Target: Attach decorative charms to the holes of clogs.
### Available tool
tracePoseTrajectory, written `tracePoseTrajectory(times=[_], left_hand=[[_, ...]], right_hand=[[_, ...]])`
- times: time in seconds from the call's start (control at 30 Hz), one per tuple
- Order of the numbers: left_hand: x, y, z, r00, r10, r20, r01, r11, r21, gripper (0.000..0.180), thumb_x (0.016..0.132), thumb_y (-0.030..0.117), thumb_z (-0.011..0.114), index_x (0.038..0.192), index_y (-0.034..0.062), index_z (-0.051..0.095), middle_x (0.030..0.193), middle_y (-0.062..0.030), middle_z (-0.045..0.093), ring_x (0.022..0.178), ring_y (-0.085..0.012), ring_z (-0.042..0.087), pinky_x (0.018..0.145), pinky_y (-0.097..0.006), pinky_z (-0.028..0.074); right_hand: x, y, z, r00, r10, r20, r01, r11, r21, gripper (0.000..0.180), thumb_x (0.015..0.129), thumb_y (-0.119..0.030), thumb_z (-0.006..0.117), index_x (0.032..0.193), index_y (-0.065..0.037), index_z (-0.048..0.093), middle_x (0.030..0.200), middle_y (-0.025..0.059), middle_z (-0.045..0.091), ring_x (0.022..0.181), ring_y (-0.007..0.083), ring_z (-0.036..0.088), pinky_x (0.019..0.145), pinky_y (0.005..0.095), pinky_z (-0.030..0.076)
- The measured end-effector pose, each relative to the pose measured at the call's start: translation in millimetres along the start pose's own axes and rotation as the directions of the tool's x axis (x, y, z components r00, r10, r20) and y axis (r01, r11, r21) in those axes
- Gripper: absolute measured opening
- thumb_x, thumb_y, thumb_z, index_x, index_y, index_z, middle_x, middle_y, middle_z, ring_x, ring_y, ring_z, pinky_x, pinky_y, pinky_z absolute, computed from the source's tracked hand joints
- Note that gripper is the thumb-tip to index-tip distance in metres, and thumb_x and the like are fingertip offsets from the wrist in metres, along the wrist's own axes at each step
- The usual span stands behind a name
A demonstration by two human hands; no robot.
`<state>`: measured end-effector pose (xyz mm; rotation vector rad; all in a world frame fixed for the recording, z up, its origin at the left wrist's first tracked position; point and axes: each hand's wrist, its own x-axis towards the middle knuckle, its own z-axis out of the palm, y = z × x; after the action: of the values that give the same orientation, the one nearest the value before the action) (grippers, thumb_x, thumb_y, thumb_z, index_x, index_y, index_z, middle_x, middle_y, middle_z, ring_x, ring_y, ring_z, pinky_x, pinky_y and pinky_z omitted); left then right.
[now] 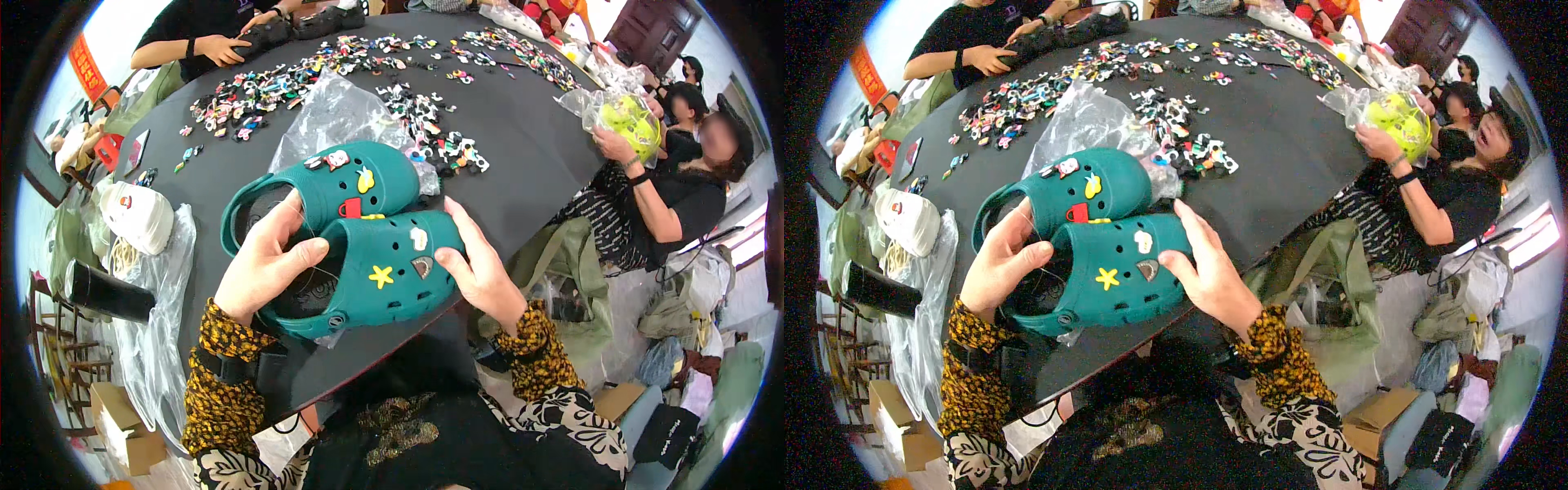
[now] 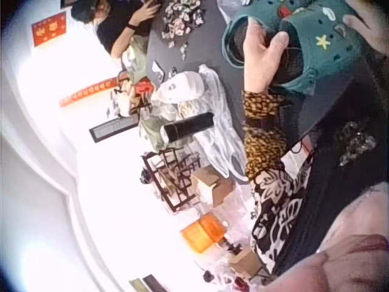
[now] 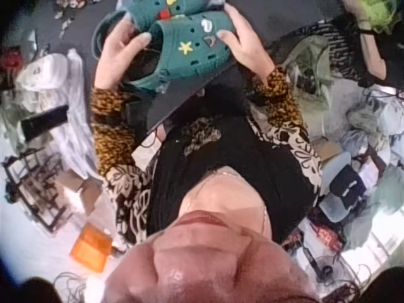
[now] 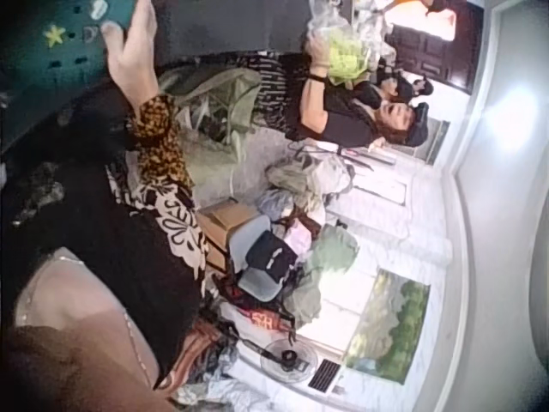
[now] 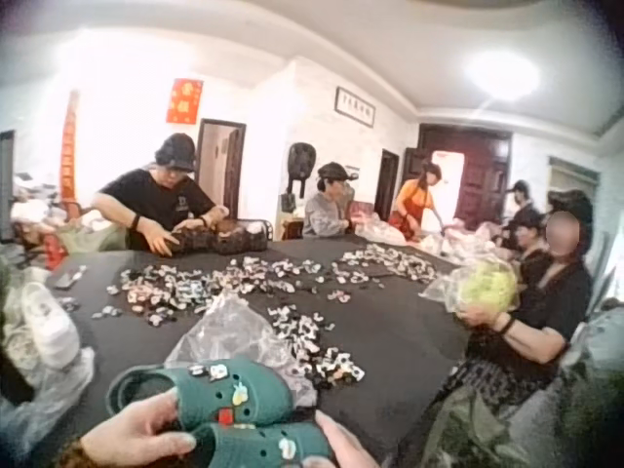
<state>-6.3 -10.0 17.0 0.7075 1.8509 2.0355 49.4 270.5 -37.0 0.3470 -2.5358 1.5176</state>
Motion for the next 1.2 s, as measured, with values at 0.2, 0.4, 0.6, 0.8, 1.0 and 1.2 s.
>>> tracePoseTrajectory(times=[0.2, 0.4, 0.6, 0.8, 1.0, 1.2], left_hand=[[1.4, -5.7, -6.0, 1.000, -0.005, 0.007, 0.001, 0.913, 0.409, 0.065, 0.083, 0.007, 0.064, 0.139, -0.0066, 0.033, 0.127, -0.0184, 0.056, 0.116, -0.0187, 0.052, 0.101, -0.031, 0.037], [1.1, -2.4, 0.4, 0.991, -0.011, -0.133, 0.095, 0.755, 0.648, 0.035, 0.078, 0.007, 0.068, 0.109, -0.0033, 0.056, 0.096, -0.0211, 0.063, 0.091, -0.0329, 0.063, 0.083, -0.036, 0.047], [6.4, 2.8, 8.3, 0.991, -0.011, -0.135, 0.130, 0.359, 0.924, 0.029, 0.073, 0.009, 0.071, 0.091, -0.0030, 0.052, 0.088, -0.0214, 0.055, 0.088, -0.0404, 0.052, 0.076, -0.043, 0.044], [10.7, 8.3, 8.1, 0.997, 0.079, 0.004, -0.022, 0.222, 0.975, 0.028, 0.067, 0.007, 0.072, 0.083, -0.0036, 0.052, 0.086, -0.0203, 0.054, 0.086, -0.0405, 0.052, 0.075, -0.044, 0.044], [11.7, 5.9, 9.5, 0.994, 0.080, -0.079, 0.049, 0.327, 0.944, 0.022, 0.063, 0.002, 0.072, 0.079, -0.0029, 0.057, 0.081, -0.0181, 0.059, 0.080, -0.0397, 0.055, 0.071, -0.043, 0.046], [-10.1, 22.9, -7.1, 0.939, 0.016, -0.342, 0.281, 0.534, 0.798, 0.034, 0.067, -0.006, 0.068, 0.100, -0.0013, 0.064, 0.092, -0.0135, 0.067, 0.088, -0.0267, 0.065, 0.078, -0.033, 0.049]], right_hand=[[12.9, -2.7, -0.2, 0.999, -0.028, 0.042, 0.030, 0.998, -0.053, 0.061, 0.092, -0.021, 0.058, 0.141, 0.003, 0.030, 0.139, 0.0256, 0.037, 0.128, 0.0382, 0.037, 0.108, 0.0418, 0.030], [18.9, 6.2, 1.0, 0.994, -0.099, 0.039, 0.101, 0.994, -0.047, 0.061, 0.093, -0.025, 0.057, 0.141, 0.002, 0.031, 0.137, 0.0251, 0.038, 0.127, 0.0392, 0.038, 0.107, 0.0426, 0.031], [17.6, 14.5, 1.6, 0.981, -0.195, 0.000, 0.195, 0.980, -0.042, 0.060, 0.091, -0.024, 0.059, 0.140, 0.001, 0.035, 0.134, 0.0268, 0.039, 0.123, 0.0420, 0.041, 0.105, 0.0445, 0.033], [16.4, 19.1, -3.5, 0.971, -0.236, 0.024, 0.237, 0.969, -0.062, 0.065, 0.089, -0.026, 0.061, 0.141, 0.001, 0.032, 0.133, 0.0285, 0.039, 0.122, 0.0431, 0.040, 0.104, 0.0458, 0.033], [16.0, 24.4, -18.7, 0.950, -0.294, 0.102, 0.304, 0.948, -0.097, 0.069, 0.088, -0.031, 0.062, 0.141, 0.001, 0.032, 0.135, 0.0275, 0.039, 0.121, 0.0428, 0.042, 0.102, 0.0462, 0.035], [22.5, 32.2, -55.6, 0.969, -0.238, 0.068, 0.247, 0.918, -0.310, 0.062, 0.087, -0.030, 0.063, 0.136, -0.001, 0.041, 0.135, 0.0209, 0.042, 0.114, 0.0372, 0.048, 0.097, 0.0427, 0.038]])
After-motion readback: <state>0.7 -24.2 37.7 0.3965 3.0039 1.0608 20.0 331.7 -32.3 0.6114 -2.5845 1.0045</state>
